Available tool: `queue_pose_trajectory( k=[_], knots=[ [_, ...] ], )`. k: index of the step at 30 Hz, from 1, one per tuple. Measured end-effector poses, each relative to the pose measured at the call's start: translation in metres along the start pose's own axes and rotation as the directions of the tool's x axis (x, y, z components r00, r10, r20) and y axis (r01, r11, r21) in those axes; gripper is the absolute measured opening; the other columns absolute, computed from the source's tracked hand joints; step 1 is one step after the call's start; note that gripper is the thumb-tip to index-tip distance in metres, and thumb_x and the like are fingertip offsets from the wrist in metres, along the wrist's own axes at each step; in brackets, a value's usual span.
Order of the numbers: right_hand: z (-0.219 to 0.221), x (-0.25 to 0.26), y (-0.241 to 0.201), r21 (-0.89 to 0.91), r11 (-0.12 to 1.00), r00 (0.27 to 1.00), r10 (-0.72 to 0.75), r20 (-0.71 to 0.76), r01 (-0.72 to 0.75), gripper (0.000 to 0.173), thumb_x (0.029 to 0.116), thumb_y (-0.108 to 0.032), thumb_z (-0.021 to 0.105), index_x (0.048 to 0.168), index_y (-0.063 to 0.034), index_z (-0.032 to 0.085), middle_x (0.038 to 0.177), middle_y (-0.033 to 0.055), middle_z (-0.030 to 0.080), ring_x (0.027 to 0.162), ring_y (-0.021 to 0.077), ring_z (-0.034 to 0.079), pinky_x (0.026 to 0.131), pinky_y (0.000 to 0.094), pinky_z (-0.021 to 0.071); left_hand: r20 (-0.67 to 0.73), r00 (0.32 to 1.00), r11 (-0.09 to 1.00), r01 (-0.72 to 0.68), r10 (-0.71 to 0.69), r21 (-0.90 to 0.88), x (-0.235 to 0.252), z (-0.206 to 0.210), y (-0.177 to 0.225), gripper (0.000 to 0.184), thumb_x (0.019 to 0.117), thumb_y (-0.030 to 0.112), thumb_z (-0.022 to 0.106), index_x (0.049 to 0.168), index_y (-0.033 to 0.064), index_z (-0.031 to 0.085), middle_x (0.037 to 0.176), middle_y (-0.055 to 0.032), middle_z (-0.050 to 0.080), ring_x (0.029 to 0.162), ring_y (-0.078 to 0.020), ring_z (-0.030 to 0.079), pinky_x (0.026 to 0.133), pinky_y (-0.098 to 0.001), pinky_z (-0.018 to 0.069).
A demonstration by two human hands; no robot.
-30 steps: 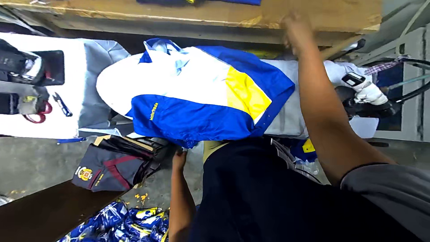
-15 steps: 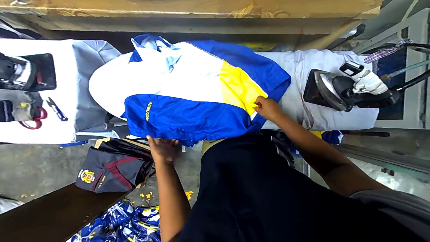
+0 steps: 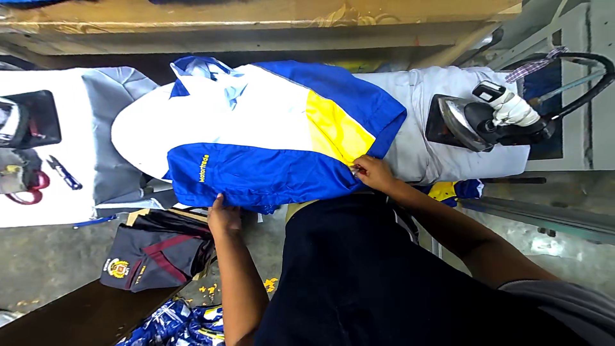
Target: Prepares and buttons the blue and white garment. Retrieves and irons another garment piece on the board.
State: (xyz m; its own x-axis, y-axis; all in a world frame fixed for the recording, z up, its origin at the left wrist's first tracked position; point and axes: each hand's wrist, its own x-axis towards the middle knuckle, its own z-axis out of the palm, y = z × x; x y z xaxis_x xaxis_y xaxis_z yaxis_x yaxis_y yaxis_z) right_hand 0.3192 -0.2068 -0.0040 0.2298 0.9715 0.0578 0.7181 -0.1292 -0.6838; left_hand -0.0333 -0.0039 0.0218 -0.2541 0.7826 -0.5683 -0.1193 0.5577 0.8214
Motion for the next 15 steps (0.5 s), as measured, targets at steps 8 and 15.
queue_pose_trajectory(
  k=[8,15],
  knots=[
    [-0.143,0.082,0.056,0.202,0.901,0.724,0.43,-0.539,-0.384,0.039,0.1032,-0.02,0.055,0.125,0.0125,0.058,0.11,0.0241,0.067,0.091,0.0214,0.065,0.085,0.0356,0.0549,0.125,0.99,0.997,0.062,-0.069,0.055,-0.006,-0.002,-0.009,0.032,0.111,0.015,0.039,0.141,0.0038,0.039,0.11,-0.0097,0.062,0.088,-0.0136,0.066,0.077,-0.0326,0.0578],
    [-0.135,0.098,0.014,0.072,0.933,0.794,0.338,-0.506,-0.351,0.043,0.1065,-0.021,0.05,0.125,0.0177,0.054,0.116,0.0326,0.061,0.101,0.0292,0.062,0.094,0.0363,0.0499,0.206,0.957,0.979,0.206,-0.203,0.005,-0.028,0.003,-0.033,0.02,0.1097,0.013,0.045,0.127,0.0033,0.047,0.092,-0.0062,0.064,0.074,-0.0115,0.064,0.072,-0.0293,0.0574]
  ],
)
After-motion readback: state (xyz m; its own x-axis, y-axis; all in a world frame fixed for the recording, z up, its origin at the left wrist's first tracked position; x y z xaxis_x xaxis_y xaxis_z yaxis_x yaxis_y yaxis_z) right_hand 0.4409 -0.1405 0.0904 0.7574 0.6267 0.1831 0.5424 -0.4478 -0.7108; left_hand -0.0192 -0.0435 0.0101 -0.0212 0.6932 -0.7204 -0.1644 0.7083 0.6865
